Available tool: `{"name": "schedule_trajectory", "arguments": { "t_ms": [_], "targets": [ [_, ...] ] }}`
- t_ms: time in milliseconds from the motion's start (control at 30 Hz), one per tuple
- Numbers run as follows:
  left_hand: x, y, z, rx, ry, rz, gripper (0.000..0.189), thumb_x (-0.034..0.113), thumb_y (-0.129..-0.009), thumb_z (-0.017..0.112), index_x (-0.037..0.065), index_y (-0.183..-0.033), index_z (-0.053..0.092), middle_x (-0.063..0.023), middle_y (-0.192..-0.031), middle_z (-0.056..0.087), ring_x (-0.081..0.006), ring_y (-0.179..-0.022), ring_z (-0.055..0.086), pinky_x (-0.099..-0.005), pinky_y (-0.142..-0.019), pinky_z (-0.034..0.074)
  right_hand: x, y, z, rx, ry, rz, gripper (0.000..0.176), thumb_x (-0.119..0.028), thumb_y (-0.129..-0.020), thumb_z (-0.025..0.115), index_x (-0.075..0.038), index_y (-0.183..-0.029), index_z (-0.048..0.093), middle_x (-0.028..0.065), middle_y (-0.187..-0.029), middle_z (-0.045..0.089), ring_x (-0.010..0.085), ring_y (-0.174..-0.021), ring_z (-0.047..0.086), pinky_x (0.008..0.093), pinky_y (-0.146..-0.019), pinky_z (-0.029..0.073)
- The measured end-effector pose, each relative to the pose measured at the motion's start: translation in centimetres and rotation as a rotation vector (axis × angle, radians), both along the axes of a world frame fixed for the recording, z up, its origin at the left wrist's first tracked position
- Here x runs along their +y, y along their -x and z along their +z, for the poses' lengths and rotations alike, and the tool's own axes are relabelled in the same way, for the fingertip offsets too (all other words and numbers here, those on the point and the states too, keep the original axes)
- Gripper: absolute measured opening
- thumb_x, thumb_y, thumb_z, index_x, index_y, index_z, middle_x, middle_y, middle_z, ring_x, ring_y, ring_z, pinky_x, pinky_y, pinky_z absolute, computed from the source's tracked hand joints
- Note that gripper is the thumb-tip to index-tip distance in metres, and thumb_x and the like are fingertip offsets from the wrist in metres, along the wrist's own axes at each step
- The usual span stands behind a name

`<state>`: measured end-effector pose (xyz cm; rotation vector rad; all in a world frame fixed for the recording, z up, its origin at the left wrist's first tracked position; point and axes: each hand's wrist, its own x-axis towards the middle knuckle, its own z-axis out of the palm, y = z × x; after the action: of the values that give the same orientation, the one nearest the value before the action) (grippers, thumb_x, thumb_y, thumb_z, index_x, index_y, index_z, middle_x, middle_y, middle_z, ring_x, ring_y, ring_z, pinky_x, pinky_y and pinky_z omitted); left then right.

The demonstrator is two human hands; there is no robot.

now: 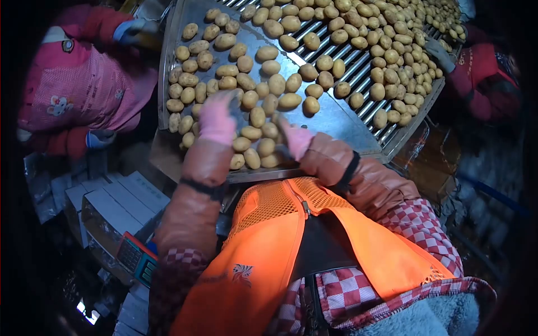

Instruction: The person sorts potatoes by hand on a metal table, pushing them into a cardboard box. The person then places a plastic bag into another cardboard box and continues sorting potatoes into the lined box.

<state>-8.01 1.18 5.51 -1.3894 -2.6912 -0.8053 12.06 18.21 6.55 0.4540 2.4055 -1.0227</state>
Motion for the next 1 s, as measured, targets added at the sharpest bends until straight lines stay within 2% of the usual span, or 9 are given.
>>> {"name": "schedule_trajectory", "arguments": {
  "t_ms": [133, 233, 333, 467, 600, 633, 767, 867, 1000],
  "targets": [
    [9.4, -1.2, 1.6, -0.255, 0.506, -0.012, 0.033, 0.010, -0.092, 0.049, 0.013, -0.123, 0.061, -0.0157, -0.120, 0.066, -0.0348, -0.116, 0.060, -0.0446, -0.096, 0.049, -2.1, 1.8, -2.3, 0.193, 0.105, 0.205, 0.063, -0.030, -0.086, 0.071, -0.013, -0.141, 0.048, 0.0199, -0.113, 0.067, 0.0387, -0.102, 0.065, 0.0466, -0.085, 0.051],
    [11.1, -0.2, 0.7, -0.246, 0.682, -0.023, 0.034, 0.015, -0.097, 0.043, 0.015, -0.127, 0.059, -0.0172, -0.122, 0.065, -0.0357, -0.115, 0.061, -0.0457, -0.095, 0.049, 3.0, 0.5, -1.9, 0.451, 0.236, -0.268, 0.046, -0.030, -0.086, 0.072, -0.014, -0.128, 0.062, 0.0164, -0.107, 0.069, 0.0315, -0.099, 0.067, 0.0421, -0.083, 0.052],
    [11.2, 0.3, 1.2, -0.290, 0.665, 0.028, 0.035, 0.021, -0.092, 0.056, 0.014, -0.125, 0.059, -0.0167, -0.122, 0.065, -0.0353, -0.114, 0.062, -0.0447, -0.095, 0.050, 10.9, 1.5, 0.6, 0.446, -0.261, -0.714, 0.044, -0.029, -0.087, 0.073, -0.013, -0.127, 0.064, 0.0156, -0.108, 0.070, 0.0317, -0.103, 0.067, 0.0393, -0.093, 0.052],
    [11.1, 0.1, 0.7, -0.375, 0.615, 0.110, 0.048, 0.038, -0.083, 0.073, 0.012, -0.122, 0.062, -0.0169, -0.117, 0.068, -0.0350, -0.110, 0.064, -0.0435, -0.093, 0.050, 14.8, 1.8, -4.2, 0.356, -0.402, -0.431, 0.053, -0.035, -0.086, 0.071, -0.022, -0.136, 0.057, 0.0219, -0.145, 0.046, 0.0426, -0.128, 0.050, 0.0402, -0.108, 0.042],
    [7.5, 0.9, 0.5, -0.637, 0.279, 0.296, 0.046, 0.037, -0.083, 0.077, 0.008, -0.116, 0.064, -0.0174, -0.106, 0.071, -0.0277, -0.099, 0.068, -0.0384, -0.087, 0.052, 9.7, 0.9, -2.0, 0.386, -0.950, -0.103, 0.044, -0.033, -0.082, 0.067, -0.030, -0.125, 0.063, 0.0115, -0.136, 0.053, 0.0342, -0.125, 0.052, 0.0425, -0.100, 0.045],
    [4.7, 2.6, -5.4, -0.740, -0.001, 0.397, 0.041, 0.026, -0.083, 0.078, 0.005, -0.115, 0.065, -0.0149, -0.098, 0.071, -0.0213, -0.090, 0.067, -0.0344, -0.082, 0.053, 9.6, 0.5, -2.3, 0.556, -0.898, -0.049, 0.033, -0.027, -0.080, 0.063, -0.028, -0.113, 0.068, 0.0064, -0.128, 0.057, 0.0301, -0.114, 0.057, 0.0408, -0.094, 0.046],
    [-2.6, -3.8, 0.2, -0.517, 0.089, 0.375, 0.030, 0.021, -0.078, 0.076, 0.011, -0.106, 0.070, -0.0219, -0.107, 0.065, -0.0380, -0.100, 0.065, -0.0420, -0.090, 0.052, 8.7, -0.3, -2.6, 0.582, -0.711, 0.153, 0.023, -0.016, -0.082, 0.058, -0.018, -0.101, 0.071, 0.0050, -0.118, 0.059, 0.0285, -0.101, 0.061, 0.0438, -0.087, 0.049],
    [-3.9, -9.6, 0.2, -0.342, 0.236, 0.167, 0.026, 0.019, -0.080, 0.071, 0.016, -0.105, 0.068, -0.0207, -0.115, 0.058, -0.0417, -0.110, 0.059, -0.0466, -0.094, 0.049, 6.1, -1.3, -2.0, 0.317, -0.786, 0.342, 0.023, -0.016, -0.082, 0.059, -0.016, -0.102, 0.071, 0.0055, -0.119, 0.057, 0.0309, -0.098, 0.061, 0.0413, -0.079, 0.054],
    [-2.3, -6.0, -0.1, -0.360, 0.284, 0.506, 0.023, 0.018, -0.082, 0.067, 0.014, -0.104, 0.067, -0.0209, -0.108, 0.062, -0.0406, -0.104, 0.062, -0.0475, -0.089, 0.051, 5.6, -2.2, -2.7, 0.165, -0.610, 0.287, 0.030, -0.018, -0.086, 0.058, -0.016, -0.115, 0.064, 0.0091, -0.133, 0.048, 0.0358, -0.094, 0.063, 0.0423, -0.079, 0.056]
  ]
}}
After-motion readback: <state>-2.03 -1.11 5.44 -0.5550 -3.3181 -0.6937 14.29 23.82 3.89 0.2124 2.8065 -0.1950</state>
